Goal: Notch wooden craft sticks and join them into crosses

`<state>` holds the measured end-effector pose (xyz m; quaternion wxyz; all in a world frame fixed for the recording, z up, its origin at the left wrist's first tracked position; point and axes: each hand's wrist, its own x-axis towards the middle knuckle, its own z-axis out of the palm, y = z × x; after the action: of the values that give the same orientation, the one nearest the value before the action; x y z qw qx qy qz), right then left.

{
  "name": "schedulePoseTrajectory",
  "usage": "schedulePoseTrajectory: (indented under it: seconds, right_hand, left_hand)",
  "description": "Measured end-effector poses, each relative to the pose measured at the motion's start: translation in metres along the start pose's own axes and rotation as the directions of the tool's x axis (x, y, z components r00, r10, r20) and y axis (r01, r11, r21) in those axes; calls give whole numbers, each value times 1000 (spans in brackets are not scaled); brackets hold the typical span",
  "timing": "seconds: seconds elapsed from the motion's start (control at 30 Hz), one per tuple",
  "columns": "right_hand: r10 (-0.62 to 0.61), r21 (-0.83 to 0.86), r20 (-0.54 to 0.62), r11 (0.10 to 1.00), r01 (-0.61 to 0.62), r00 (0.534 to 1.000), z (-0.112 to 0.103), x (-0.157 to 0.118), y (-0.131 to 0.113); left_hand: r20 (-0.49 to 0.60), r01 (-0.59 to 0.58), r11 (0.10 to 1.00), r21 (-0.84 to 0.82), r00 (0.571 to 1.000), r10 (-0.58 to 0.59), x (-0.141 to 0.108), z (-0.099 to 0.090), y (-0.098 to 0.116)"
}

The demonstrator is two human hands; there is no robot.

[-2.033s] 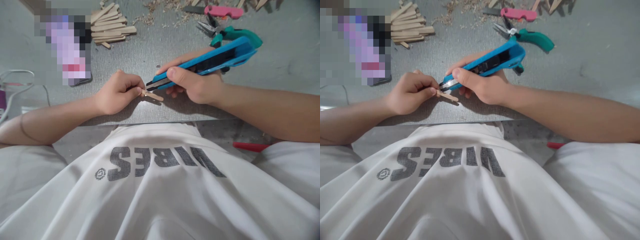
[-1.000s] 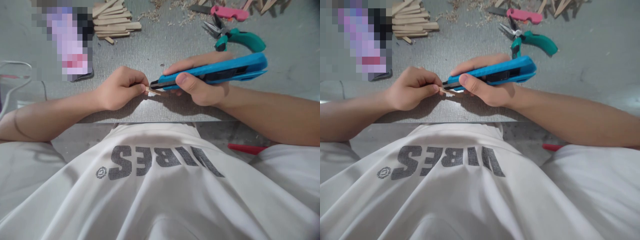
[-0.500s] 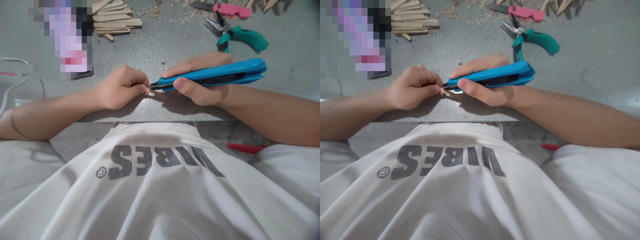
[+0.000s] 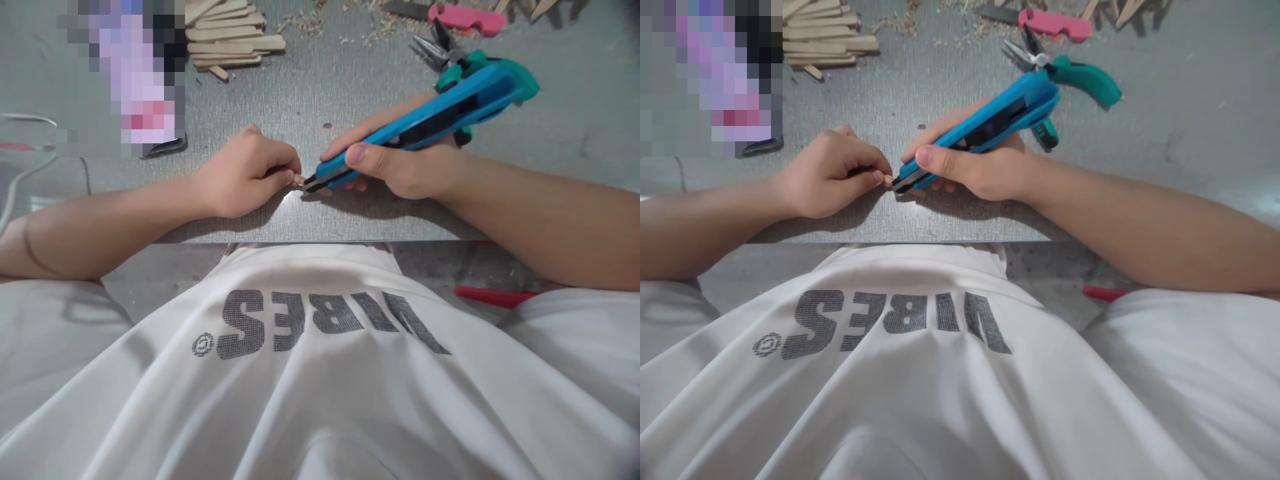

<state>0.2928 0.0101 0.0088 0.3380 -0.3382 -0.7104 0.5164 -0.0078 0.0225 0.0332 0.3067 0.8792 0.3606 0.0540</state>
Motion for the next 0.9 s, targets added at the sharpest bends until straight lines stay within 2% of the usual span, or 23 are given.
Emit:
schedulePoseTrajectory:
  seconds: [0.17, 0.27, 0.37, 0.47, 0.53, 0.67, 0.8, 0.9]
  right_hand:
    - [-87, -12, -99, 996, 86, 991, 1, 1, 9]
    - [-154, -60, -125, 987, 148, 980, 3, 0, 11]
    - [-190, -95, -100, 979, 181, 977, 2, -2, 9]
    - [-280, -157, -63, 951, 267, 958, -1, -4, 7]
    - [-353, -238, -30, 911, 336, 935, -3, -6, 6]
    - [-367, -417, 65, 835, 360, 928, -5, -10, 8]
    - [-473, -391, 134, 782, 485, 871, -6, -11, 11]
    - [-476, -390, 90, 792, 470, 875, -7, -11, 12]
  left_hand:
    - [33, -3, 1000, 17, 999, 2, 1, -2, 1]
    - [13, -10, 1000, 18, 1000, 9, 1, -1, -1]
    - [-3, -11, 1000, 16, 1000, 11, 1, 0, -3]
    - [3, -14, 1000, -2, 1000, 14, 1, 0, -3]
    - [-1, -9, 1000, -18, 1000, 9, 1, 0, -3]
    - [-18, 4, 999, -49, 1000, -4, 0, 1, -4]
    - [-49, -7, 996, -84, 999, 3, 0, 2, -6]
    - [-42, -14, 997, -77, 999, 11, 0, 1, -6]
